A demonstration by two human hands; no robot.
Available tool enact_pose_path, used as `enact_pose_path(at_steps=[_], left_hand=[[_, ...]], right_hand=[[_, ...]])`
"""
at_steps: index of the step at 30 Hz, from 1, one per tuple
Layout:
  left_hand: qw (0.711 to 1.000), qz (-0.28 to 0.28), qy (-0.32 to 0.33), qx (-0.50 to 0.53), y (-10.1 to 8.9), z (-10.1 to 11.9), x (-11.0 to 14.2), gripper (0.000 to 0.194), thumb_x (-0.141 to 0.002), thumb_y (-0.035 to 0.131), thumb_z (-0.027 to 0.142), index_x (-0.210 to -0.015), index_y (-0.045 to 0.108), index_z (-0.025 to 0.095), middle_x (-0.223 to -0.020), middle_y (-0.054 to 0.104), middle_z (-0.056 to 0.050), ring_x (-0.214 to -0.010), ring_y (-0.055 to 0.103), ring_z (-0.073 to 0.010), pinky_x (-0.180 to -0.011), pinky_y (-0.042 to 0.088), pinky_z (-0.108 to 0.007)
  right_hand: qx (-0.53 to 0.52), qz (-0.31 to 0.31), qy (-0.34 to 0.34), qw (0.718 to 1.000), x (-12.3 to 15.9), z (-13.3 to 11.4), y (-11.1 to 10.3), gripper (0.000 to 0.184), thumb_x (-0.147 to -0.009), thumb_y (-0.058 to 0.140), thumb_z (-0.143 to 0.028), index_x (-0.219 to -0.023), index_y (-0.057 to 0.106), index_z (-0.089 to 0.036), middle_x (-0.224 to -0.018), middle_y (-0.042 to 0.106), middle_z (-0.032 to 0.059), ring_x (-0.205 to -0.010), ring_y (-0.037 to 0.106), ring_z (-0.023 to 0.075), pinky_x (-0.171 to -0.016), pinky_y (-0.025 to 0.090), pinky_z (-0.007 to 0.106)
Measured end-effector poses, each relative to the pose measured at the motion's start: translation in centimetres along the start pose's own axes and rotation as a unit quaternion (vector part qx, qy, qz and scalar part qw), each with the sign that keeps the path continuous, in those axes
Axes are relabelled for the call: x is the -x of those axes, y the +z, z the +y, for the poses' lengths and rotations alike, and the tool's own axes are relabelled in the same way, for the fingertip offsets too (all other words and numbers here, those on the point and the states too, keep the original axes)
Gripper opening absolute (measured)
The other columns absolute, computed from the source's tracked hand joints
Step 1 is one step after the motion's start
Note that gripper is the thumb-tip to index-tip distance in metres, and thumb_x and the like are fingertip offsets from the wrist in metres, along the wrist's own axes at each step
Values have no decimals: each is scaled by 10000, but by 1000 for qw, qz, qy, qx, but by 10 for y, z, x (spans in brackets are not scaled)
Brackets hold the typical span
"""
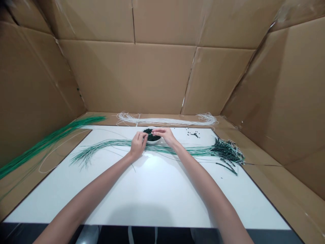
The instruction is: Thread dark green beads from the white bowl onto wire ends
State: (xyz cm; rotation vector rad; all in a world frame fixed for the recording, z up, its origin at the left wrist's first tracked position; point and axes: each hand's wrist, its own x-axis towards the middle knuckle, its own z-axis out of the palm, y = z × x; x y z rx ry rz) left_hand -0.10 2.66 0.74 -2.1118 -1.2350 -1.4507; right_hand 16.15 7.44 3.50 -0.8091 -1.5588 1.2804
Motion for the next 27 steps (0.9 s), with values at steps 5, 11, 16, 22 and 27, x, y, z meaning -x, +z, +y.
enact_pose_path(at_steps=[5,11,16,22,27], left_hand=[[1000,-3,-4,0,1,-1,0,167,-863,364,232,-861,512,156,-798,540,-64,-752,520,-144,-697,435,-273],[1000,-4,-1,-7,1,-2,0,163,-860,371,228,-859,516,154,-792,544,-66,-739,521,-146,-685,434,-269],[1000,-9,-3,-8,1,0,0,174,-863,363,233,-860,518,153,-795,548,-65,-731,523,-143,-682,433,-267],[1000,-8,4,-8,0,0,0,163,-859,372,227,-859,518,153,-795,551,-64,-732,525,-141,-680,434,-264],[1000,-5,12,-3,0,0,-1,163,-860,370,223,-862,516,150,-789,548,-62,-733,525,-138,-681,434,-260]], right_hand=[[-9,-3,4,1000,0,1,0,258,-532,718,-299,-750,682,-166,-735,683,30,-721,621,162,-759,450,311],[-16,1,4,1000,-1,2,1,236,-531,720,-279,-737,680,-172,-720,682,25,-717,621,157,-757,451,306],[-15,1,5,1000,0,1,1,235,-536,718,-275,-742,677,-169,-728,682,26,-717,619,154,-744,453,299],[-18,0,5,1000,0,0,0,237,-534,720,-272,-743,677,-168,-739,683,30,-720,619,159,-741,452,300],[-31,1,-1,1000,-1,1,0,215,-531,727,-246,-729,682,-174,-732,681,21,-709,614,149,-750,448,295]])
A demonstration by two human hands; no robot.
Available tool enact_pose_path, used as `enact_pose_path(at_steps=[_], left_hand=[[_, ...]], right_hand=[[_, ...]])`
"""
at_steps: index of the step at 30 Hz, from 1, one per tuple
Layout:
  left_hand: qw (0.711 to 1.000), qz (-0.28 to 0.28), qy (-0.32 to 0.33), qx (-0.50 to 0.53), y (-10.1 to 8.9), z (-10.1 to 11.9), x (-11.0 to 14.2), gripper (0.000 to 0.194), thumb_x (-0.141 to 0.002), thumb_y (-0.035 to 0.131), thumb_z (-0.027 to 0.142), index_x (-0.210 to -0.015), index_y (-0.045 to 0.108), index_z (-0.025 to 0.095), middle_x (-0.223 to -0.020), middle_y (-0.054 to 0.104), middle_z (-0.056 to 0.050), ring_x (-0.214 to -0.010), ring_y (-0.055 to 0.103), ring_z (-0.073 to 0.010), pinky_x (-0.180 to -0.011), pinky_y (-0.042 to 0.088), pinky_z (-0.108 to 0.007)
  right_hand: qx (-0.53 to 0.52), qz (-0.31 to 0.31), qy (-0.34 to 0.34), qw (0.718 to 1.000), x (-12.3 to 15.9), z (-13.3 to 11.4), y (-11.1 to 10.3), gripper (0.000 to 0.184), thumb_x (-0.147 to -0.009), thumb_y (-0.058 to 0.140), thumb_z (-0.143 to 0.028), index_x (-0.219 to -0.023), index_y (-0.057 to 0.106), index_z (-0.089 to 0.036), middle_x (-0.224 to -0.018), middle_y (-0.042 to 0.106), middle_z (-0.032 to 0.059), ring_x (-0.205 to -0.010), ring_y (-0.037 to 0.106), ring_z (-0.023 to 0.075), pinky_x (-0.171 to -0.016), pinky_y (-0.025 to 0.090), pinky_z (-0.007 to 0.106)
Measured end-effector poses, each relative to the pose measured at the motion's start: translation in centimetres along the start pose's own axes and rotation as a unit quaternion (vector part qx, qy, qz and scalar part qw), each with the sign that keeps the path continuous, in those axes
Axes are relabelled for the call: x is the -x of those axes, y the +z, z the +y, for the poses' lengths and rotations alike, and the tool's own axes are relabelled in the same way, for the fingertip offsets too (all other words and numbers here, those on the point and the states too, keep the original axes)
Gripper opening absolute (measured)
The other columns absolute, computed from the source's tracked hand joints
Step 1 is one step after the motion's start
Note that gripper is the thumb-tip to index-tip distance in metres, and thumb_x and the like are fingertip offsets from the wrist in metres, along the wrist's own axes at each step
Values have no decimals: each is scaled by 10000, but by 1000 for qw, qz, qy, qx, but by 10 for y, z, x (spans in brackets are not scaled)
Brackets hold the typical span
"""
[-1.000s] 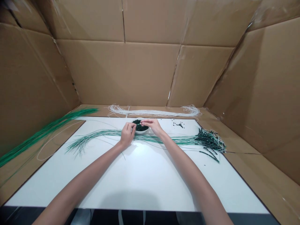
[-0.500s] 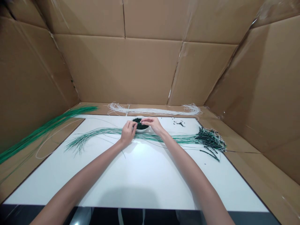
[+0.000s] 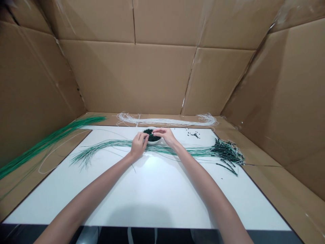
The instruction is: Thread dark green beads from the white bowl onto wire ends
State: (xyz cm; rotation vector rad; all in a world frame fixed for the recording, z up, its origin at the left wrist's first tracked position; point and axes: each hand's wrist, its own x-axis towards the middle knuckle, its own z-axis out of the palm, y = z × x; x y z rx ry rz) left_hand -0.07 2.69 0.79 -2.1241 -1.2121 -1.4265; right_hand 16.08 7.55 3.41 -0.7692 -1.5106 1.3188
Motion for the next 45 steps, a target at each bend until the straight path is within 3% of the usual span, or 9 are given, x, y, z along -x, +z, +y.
enact_pose_path(at_steps=[45], left_hand=[[1000,-5,-11,-6,1,-1,1,151,-855,377,214,-868,513,151,-789,534,-57,-728,519,-138,-670,432,-254]], right_hand=[[31,-3,-2,1000,3,-4,0,215,-534,722,-240,-735,689,-172,-741,677,27,-731,604,159,-766,444,318]])
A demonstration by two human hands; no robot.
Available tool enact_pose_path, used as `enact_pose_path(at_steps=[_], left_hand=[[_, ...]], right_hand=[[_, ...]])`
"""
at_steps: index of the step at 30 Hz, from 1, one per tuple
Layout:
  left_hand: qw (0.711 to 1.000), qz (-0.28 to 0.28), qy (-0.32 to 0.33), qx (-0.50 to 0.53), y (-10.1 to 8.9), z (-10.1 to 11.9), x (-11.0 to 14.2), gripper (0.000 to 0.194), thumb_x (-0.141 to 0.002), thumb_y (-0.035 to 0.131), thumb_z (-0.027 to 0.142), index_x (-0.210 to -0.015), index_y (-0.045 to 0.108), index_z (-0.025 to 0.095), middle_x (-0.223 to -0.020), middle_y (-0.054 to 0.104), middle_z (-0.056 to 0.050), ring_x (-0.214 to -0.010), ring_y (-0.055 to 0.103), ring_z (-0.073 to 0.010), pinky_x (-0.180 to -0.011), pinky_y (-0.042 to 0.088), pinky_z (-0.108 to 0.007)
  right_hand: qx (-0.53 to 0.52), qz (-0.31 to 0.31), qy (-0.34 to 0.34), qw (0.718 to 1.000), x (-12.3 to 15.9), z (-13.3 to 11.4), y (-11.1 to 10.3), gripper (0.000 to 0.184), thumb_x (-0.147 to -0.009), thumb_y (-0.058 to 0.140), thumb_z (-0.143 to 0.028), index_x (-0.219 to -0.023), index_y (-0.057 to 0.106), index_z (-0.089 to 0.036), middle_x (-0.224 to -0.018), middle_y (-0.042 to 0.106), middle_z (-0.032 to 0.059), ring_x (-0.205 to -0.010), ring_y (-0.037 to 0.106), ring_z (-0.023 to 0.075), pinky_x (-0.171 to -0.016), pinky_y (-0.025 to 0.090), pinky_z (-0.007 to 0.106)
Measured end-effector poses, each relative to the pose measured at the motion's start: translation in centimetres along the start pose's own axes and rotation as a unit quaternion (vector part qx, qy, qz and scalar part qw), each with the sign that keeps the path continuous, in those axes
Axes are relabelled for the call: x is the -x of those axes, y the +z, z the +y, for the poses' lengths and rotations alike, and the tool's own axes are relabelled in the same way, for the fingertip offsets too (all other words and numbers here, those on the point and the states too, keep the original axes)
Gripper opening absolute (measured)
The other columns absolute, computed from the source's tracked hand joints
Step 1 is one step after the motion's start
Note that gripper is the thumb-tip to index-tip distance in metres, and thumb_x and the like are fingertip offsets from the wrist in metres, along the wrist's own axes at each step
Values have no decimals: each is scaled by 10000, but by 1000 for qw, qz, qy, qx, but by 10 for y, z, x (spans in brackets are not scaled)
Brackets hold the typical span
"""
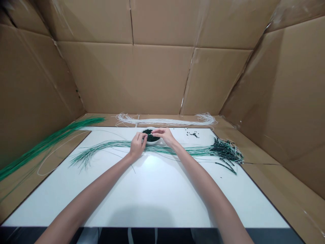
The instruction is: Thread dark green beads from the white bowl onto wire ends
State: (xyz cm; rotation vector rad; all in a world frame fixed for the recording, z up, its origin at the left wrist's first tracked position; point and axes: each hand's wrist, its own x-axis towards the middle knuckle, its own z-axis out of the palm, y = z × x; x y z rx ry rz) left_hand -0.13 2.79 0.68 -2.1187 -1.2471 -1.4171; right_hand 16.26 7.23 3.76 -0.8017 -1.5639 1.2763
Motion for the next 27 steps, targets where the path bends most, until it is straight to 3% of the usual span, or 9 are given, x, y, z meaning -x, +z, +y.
enact_pose_path(at_steps=[27], left_hand=[[1000,-13,22,-9,-2,1,0,158,-851,377,210,-866,523,152,-785,550,-65,-725,516,-149,-677,425,-270]], right_hand=[[73,-16,-3,997,3,-9,2,222,-559,694,-290,-737,693,-157,-734,677,37,-709,602,170,-734,451,313]])
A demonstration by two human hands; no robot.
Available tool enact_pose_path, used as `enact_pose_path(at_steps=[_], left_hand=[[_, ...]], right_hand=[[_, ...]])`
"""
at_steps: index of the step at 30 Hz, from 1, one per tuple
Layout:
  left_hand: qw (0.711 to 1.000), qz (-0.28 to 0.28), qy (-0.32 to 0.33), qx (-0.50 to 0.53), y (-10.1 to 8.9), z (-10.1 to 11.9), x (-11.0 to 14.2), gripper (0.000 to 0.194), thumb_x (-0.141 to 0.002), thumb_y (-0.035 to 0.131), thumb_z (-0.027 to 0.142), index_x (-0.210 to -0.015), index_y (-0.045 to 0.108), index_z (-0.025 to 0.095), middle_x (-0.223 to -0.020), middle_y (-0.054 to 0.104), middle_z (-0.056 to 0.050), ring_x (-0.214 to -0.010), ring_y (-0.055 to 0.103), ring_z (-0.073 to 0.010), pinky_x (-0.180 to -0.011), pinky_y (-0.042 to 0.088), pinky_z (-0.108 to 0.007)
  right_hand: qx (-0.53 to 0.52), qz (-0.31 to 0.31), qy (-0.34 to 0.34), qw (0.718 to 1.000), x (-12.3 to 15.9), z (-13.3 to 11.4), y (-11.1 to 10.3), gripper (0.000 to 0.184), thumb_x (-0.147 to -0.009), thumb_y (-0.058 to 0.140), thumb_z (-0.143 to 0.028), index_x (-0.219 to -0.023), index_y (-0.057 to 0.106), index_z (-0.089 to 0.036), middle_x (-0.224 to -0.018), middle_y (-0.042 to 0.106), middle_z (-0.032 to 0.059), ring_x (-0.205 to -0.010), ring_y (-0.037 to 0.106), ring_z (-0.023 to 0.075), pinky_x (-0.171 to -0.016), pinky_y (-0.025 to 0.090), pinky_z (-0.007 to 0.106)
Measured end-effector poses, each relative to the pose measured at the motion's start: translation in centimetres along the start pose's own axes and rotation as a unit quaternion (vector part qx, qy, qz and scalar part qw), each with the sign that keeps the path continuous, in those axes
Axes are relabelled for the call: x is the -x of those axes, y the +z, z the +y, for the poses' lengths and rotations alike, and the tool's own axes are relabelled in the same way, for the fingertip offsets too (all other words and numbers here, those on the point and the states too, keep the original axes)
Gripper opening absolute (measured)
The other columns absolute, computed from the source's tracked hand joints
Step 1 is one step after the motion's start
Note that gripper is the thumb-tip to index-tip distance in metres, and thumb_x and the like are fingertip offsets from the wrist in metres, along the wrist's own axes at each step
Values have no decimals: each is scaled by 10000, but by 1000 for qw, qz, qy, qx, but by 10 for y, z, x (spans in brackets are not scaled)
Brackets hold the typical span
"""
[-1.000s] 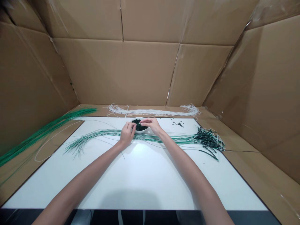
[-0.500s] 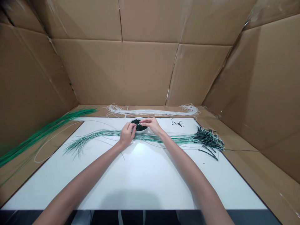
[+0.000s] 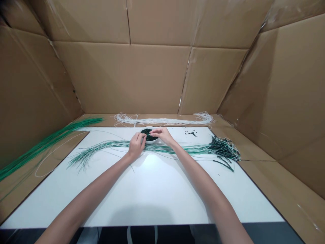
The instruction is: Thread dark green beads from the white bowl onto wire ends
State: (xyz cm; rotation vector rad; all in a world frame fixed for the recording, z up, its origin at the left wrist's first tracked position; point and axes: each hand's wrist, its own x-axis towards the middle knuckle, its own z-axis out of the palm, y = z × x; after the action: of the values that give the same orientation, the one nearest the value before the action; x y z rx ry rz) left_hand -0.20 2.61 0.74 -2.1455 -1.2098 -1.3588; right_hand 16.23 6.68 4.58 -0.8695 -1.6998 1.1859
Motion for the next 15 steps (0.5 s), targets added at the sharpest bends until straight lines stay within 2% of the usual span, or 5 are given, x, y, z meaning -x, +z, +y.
enact_pose_path(at_steps=[7,15], left_hand=[[1000,-4,-1,13,-1,2,-1,171,-860,362,222,-864,521,158,-793,551,-62,-730,517,-148,-681,425,-270],[1000,8,-11,11,1,0,1,167,-860,365,223,-883,515,154,-810,545,-60,-734,519,-142,-685,431,-265]], right_hand=[[-7,-22,-3,1000,-2,-2,-2,246,-574,682,-331,-744,685,-153,-693,668,28,-621,572,131,-695,444,287],[-16,-23,-12,1000,1,-4,-3,265,-595,666,-371,-744,684,-152,-708,672,36,-653,579,134,-707,444,283]])
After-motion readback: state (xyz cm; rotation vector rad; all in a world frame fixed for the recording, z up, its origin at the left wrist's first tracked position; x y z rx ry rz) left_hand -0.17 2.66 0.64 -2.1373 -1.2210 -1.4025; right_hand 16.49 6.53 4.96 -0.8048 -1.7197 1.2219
